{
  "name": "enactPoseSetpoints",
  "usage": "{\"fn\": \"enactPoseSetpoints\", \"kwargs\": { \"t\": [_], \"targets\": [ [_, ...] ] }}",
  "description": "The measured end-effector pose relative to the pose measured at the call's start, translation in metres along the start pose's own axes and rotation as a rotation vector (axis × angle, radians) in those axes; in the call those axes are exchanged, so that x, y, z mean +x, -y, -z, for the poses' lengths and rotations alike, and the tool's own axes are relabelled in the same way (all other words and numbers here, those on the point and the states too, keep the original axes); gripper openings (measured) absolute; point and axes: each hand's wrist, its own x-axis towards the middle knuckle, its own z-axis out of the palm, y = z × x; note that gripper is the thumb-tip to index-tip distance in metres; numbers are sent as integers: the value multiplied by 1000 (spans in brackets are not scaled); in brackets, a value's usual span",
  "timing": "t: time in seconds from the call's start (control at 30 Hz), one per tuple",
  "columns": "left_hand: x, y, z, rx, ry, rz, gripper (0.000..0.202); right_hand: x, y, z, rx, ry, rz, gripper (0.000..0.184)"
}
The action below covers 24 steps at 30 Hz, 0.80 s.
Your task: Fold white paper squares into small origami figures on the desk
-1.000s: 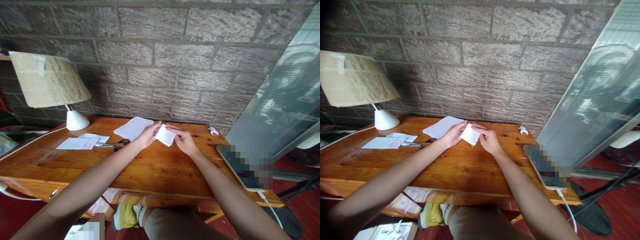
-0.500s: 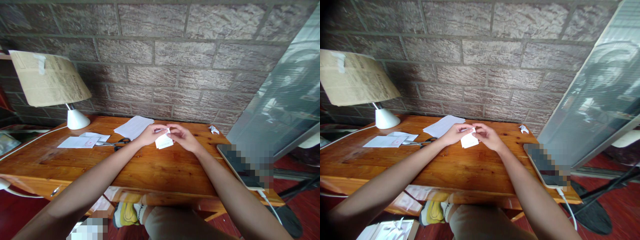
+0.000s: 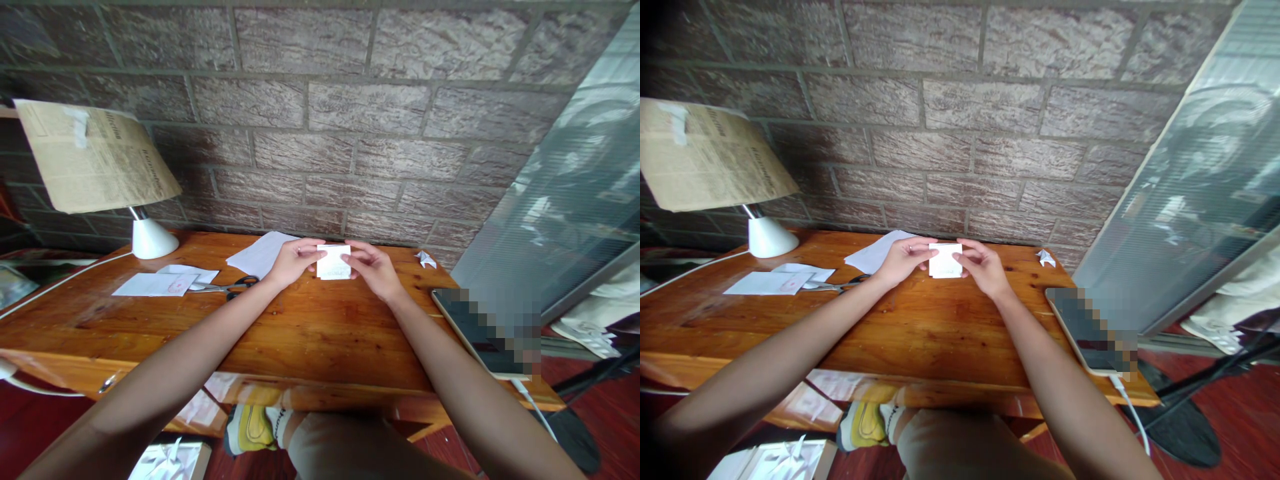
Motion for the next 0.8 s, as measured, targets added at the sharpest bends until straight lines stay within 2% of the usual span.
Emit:
{"fn": "enactPoseSetpoints", "kwargs": {
  "t": [0.3, 0.6, 0.8],
  "targets": [
    [2, 1, 0, -4, -26, 15, 50, 1, 1, 5, 172, 72, -88, 38],
    [1, 2, -1, -63, 22, -17, 50, 3, 1, 7, 149, -11, -130, 39],
    [1, -1, -2, -79, 35, -19, 41, 3, 2, 5, 120, -31, -115, 35]
  ]
}}
